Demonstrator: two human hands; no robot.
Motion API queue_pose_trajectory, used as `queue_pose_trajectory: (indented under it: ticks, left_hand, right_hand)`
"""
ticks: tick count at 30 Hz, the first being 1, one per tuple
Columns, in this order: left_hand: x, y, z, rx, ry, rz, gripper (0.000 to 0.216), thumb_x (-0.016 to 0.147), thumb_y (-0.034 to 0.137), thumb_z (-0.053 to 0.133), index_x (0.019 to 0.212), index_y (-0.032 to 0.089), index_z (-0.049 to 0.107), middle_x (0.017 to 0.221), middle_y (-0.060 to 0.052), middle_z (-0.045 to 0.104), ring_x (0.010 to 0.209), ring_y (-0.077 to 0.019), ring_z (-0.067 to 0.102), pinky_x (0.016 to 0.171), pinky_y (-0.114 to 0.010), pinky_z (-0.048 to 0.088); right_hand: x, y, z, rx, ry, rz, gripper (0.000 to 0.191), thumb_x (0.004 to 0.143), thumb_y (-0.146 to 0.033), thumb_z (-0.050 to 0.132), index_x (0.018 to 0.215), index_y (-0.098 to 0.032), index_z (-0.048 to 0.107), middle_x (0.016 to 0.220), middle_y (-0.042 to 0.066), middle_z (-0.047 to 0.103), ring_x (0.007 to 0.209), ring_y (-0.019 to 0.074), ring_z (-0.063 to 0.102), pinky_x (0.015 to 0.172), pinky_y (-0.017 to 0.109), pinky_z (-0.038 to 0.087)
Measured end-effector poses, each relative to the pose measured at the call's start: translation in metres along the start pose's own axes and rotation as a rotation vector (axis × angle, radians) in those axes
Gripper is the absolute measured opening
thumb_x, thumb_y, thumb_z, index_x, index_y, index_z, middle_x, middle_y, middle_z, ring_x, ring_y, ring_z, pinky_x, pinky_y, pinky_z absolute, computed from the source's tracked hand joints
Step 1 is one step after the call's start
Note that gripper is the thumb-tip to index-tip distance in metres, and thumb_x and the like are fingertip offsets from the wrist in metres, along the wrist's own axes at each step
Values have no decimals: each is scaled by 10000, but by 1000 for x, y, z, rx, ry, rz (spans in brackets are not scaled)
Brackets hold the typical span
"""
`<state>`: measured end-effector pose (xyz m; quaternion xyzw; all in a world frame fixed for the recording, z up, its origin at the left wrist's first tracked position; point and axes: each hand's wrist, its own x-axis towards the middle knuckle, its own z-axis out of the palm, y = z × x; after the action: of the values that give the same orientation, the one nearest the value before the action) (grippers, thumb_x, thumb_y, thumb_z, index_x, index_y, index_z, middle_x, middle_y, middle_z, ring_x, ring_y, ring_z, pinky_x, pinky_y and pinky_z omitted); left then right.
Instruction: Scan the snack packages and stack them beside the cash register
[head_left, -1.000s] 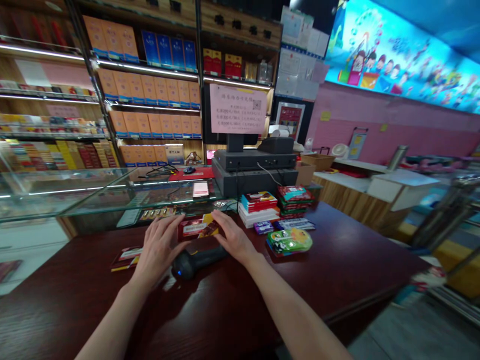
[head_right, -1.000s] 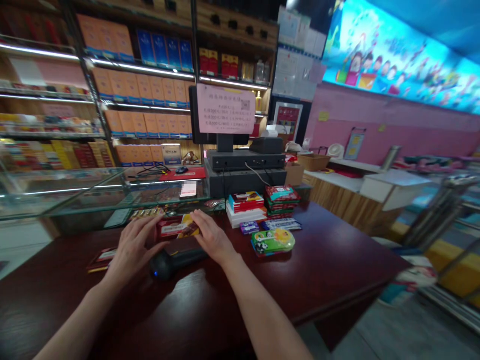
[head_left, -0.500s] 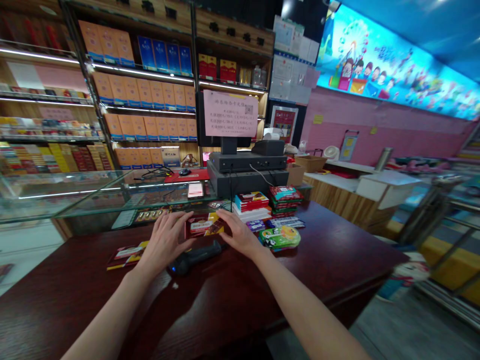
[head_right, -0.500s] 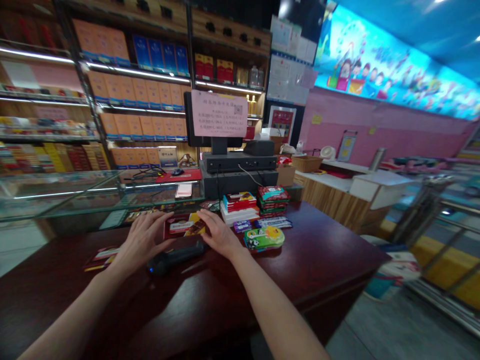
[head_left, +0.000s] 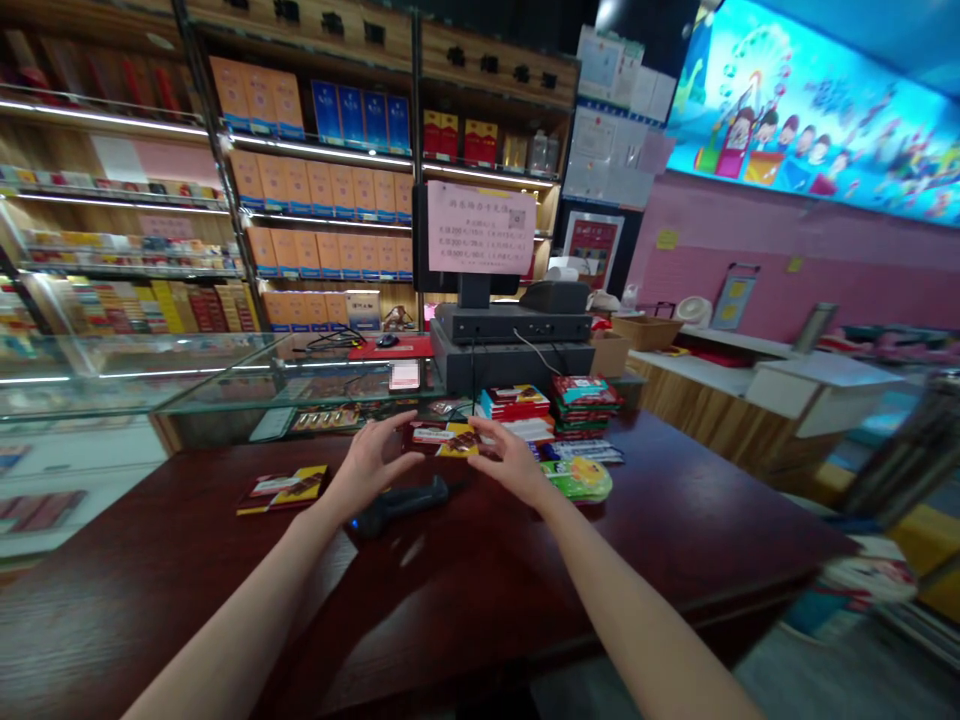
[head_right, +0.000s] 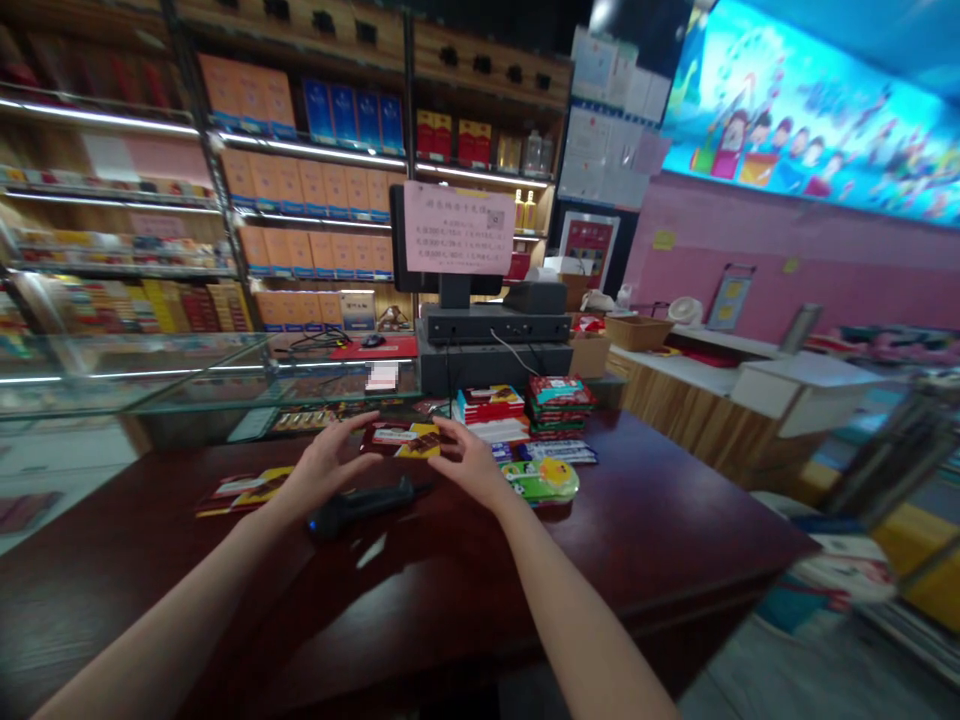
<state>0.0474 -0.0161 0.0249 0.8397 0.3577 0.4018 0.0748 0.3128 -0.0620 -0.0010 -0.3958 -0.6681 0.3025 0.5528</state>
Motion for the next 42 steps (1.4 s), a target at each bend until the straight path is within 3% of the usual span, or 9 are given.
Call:
queue_pose_trajectory:
  ticks: [5,10,16,20,24,29,33,37,42]
  left_hand:
    - [6,14,7,-155,-27,-177,504,862,557,581,1267,259,620,1182,-49,735,1102,-242,682,992,-372,505]
    - [11,20,16,-217,13,-325,460,886,544,527,1211,243,650,1046,-49,774,1003,-252,718,900,-337,529]
    - [15,19,20,-194,10,-321,429,900,482,503,1231,250,645,987,-37,782,970,-253,729,867,-324,525]
    - [17,17,24,-150,3,-322,444,886,420,514,1280,247,625,971,-35,787,882,-249,737,822,-331,530]
    - [16,13,28,-130,-9,-300,437,885,405,519,1285,260,618,989,-30,791,934,-260,737,832,-335,527]
    - [15,2,29,-93,-18,-264,376,884,436,525,1189,270,667,1021,-49,783,970,-283,724,855,-359,519]
    - [17,-13,24,-208,41,-259,328,843,445,572,1060,248,719,1088,-61,764,1020,-278,692,940,-381,501]
    - [16,-33,18,-303,53,-286,390,799,434,613,1113,230,722,1126,-57,761,1067,-268,683,989,-398,499]
    - [7,-62,11,-393,65,-342,447,764,454,642,1138,218,706,999,-51,780,951,-248,717,923,-395,536]
  right_hand:
    - [0,-1,-2,54,105,97,447,774,-436,756,1150,-199,705,1188,95,721,1117,249,662,997,419,527]
    - [3,-1,1,107,201,236,433,802,-537,687,1041,-178,728,999,67,744,970,226,688,768,324,594]
    - [9,2,0,111,265,299,417,801,-582,674,889,-176,711,850,37,714,818,188,690,591,236,575]
    - [11,4,-2,108,278,329,408,816,-576,664,875,-175,701,844,34,704,753,165,684,548,214,560]
    - [12,5,-3,82,281,343,426,839,-579,641,902,-163,705,871,43,708,691,134,669,507,190,535]
    - [17,4,1,57,279,361,413,870,-557,627,925,-158,721,856,53,714,648,130,660,470,183,523]
    - [27,4,13,57,265,386,388,899,-535,612,928,-163,718,807,49,699,631,126,672,450,160,503]
    - [37,9,30,63,253,425,371,909,-523,600,881,-169,706,764,42,677,578,116,658,408,147,462]
    - [47,13,53,96,200,432,334,903,-488,613,917,-170,713,819,53,699,621,129,672,441,170,489]
